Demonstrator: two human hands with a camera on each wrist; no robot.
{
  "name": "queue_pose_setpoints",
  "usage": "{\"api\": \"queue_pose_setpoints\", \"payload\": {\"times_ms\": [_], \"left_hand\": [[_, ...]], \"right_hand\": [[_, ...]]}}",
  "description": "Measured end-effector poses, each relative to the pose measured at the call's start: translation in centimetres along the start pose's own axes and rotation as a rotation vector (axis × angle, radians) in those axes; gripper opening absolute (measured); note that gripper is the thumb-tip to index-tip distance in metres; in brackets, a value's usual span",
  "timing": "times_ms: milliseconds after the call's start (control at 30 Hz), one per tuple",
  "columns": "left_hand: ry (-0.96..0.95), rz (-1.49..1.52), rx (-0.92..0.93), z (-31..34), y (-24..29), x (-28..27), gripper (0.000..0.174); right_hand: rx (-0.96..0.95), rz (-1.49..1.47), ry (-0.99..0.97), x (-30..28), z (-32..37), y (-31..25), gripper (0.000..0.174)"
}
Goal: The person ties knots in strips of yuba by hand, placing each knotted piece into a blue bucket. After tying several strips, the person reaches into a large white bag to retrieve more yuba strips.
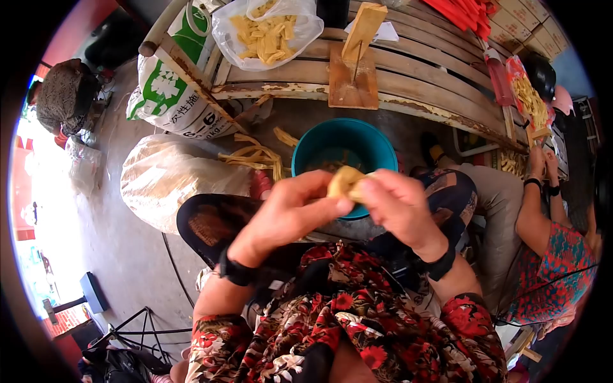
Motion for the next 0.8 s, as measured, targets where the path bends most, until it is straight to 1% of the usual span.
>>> {"api": "queue_pose_setpoints", "payload": {"times_ms": [33, 67, 100, 167, 200, 267, 300, 333, 367, 433, 467, 567, 600, 633, 700, 733, 767, 800], "left_hand": [[-0.002, -0.021, 0.039, 0.3, 0.1, -0.9, 0.029], [0.05, -0.007, 0.121, 0.1, -0.1, -2.3, 0.023], [0.093, -0.112, 0.051, 0.0, -0.1, -3.1, 0.017], [0.139, -0.106, 0.059, -0.4, 0.3, -3.5, 0.015], [0.139, -0.133, 0.105, -0.6, 0.7, -3.4, 0.015], [0.136, -0.19, 0.186, -1.0, 1.6, -3.5, 0.014], [0.119, -0.272, 0.267, -1.2, 2.2, -3.2, 0.014], [0.099, -0.352, 0.35, -1.7, 2.8, -2.9, 0.014], [0.08, -0.429, 0.436, -2.1, 3.2, -2.5, 0.015], [0.088, -0.446, 0.47, -2.8, 3.4, -2.5, 0.015], [0.096, -0.458, 0.487, -3.0, 3.6, -2.7, 0.015], [0.061, -0.463, 0.474, -3.2, 3.8, -2.6, 0.014], [0.126, -0.286, 0.163, -2.8, 3.6, -3.3, 0.012], [0.131, -0.144, 0.21, -3.2, 3.5, -4.2, 0.011], [0.167, -0.146, 0.111, -4.0, 2.9, -4.9, 0.011], [0.165, -0.169, 0.11, -4.3, 2.9, -5.0, 0.011], [0.164, -0.193, 0.106, -4.5, 2.8, -5.2, 0.011], [0.157, -0.222, 0.104, -4.8, 2.9, -5.4, 0.011]], "right_hand": [[0.068, -0.185, 0.003, -0.5, 0.5, 0.4, 0.03], [0.009, -0.208, 0.001, -1.1, 0.6, 0.7, 0.031], [0.06, -0.167, -0.04, -0.9, 0.4, 0.8, 0.031], [0.164, -0.074, -0.12, -1.1, -0.3, 0.5, 0.033], [0.098, -0.163, -0.104, -1.5, -0.8, 1.0, 0.039], [0.048, -0.118, -0.07, -2.8, -2.2, 1.2, 0.044], [0.024, -0.092, -0.052, -3.5, -2.9, 1.2, 0.046], [0.041, -0.097, -0.137, -3.7, -3.4, 1.0, 0.05], [0.082, -0.129, -0.237, -3.5, -3.3, 0.7, 0.049], [0.158, -0.196, -0.443, -2.8, -3.5, 0.3, 0.047], [0.146, -0.237, -0.434, -2.6, -3.5, 0.2, 0.044], [0.066, -0.237, -0.306, -3.2, -3.3, 0.5, 0.039], [0.047, -0.207, -0.297, -3.1, -2.3, -1.4, 0.036], [-0.029, -0.236, -0.236, -2.8, -1.8, -1.6, 0.035], [0.104, -0.204, -0.242, -3.4, -2.8, 0.0, 0.036], [0.081, -0.233, -0.238, -3.6, -3.4, 0.4, 0.04], [0.037, -0.193, -0.216, -4.3, -4.1, 0.9, 0.047], [0.075, -0.131, -0.231, -5.1, -4.8, 1.4, 0.051]]}}
Point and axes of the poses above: each hand's wrist, its own z-axis away from the middle knuckle, its own x-axis out of the palm, y = z × x, the point moved 5 cm from there along -z, towards the middle knuckle, and after that the axes turned 7 degrees about z, right-handed, at the moved point
